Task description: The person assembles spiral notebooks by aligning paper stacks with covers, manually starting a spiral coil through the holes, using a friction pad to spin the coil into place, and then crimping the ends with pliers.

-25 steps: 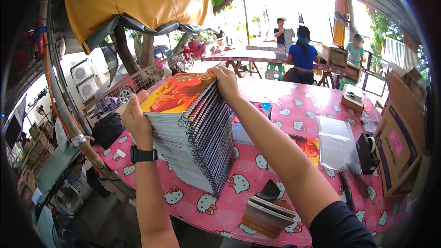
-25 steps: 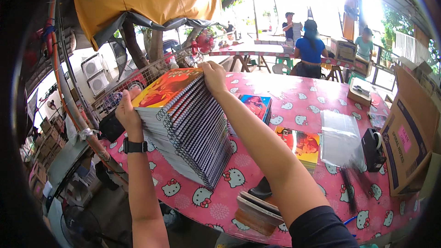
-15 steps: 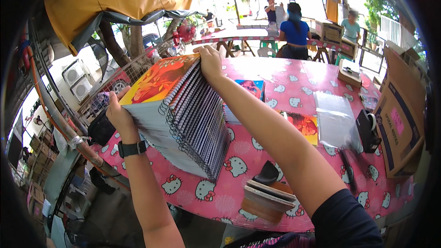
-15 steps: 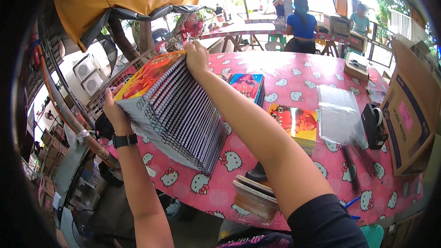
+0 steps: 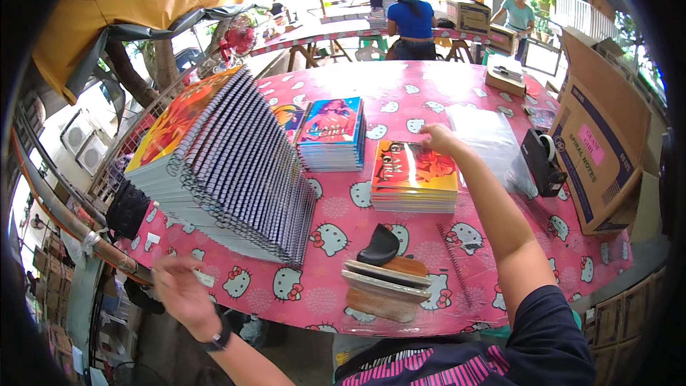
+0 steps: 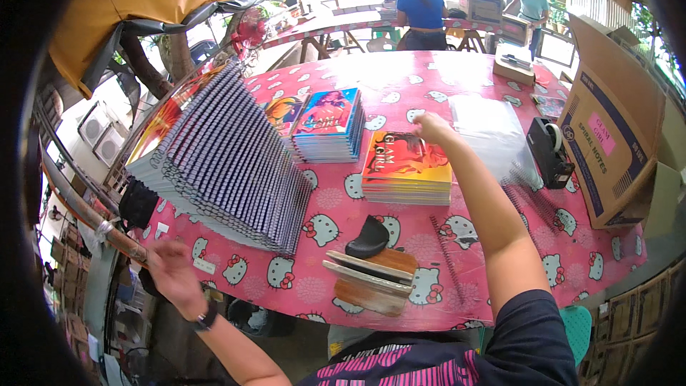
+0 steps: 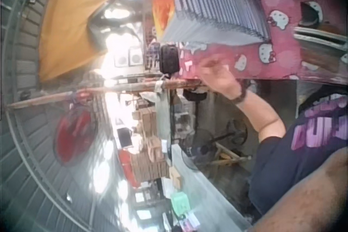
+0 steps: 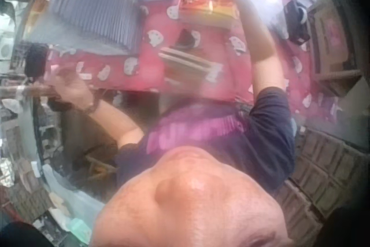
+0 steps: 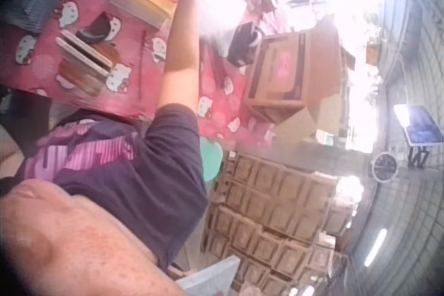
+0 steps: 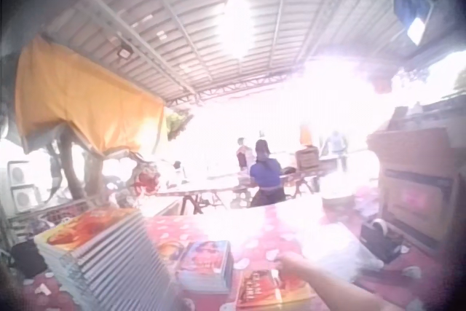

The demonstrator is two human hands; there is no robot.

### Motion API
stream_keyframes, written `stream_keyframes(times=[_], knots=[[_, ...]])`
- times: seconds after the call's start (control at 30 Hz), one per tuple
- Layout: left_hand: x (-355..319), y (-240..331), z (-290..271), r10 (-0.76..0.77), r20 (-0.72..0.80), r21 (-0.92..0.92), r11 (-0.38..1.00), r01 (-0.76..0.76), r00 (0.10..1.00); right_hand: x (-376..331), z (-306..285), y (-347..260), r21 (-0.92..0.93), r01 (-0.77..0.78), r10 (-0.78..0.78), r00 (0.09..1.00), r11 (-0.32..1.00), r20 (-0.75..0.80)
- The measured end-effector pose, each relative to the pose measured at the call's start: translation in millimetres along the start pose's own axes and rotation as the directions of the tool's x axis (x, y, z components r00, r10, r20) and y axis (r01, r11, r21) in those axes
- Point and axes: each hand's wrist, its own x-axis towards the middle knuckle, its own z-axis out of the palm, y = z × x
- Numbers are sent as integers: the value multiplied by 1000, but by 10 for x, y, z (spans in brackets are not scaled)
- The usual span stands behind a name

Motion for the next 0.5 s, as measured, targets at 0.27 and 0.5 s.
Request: stream_keyframes(times=[0.27, 0.5], knots=[[-588, -477, 1287, -371, 221, -76, 915, 395, 902, -248, -170, 120, -134, -423, 406, 903, 896, -140], [-353, -635, 1679, -51, -127, 420, 902, 101, 991, -1111, -1145, -1530, 241, 281, -192, 923, 929, -334]])
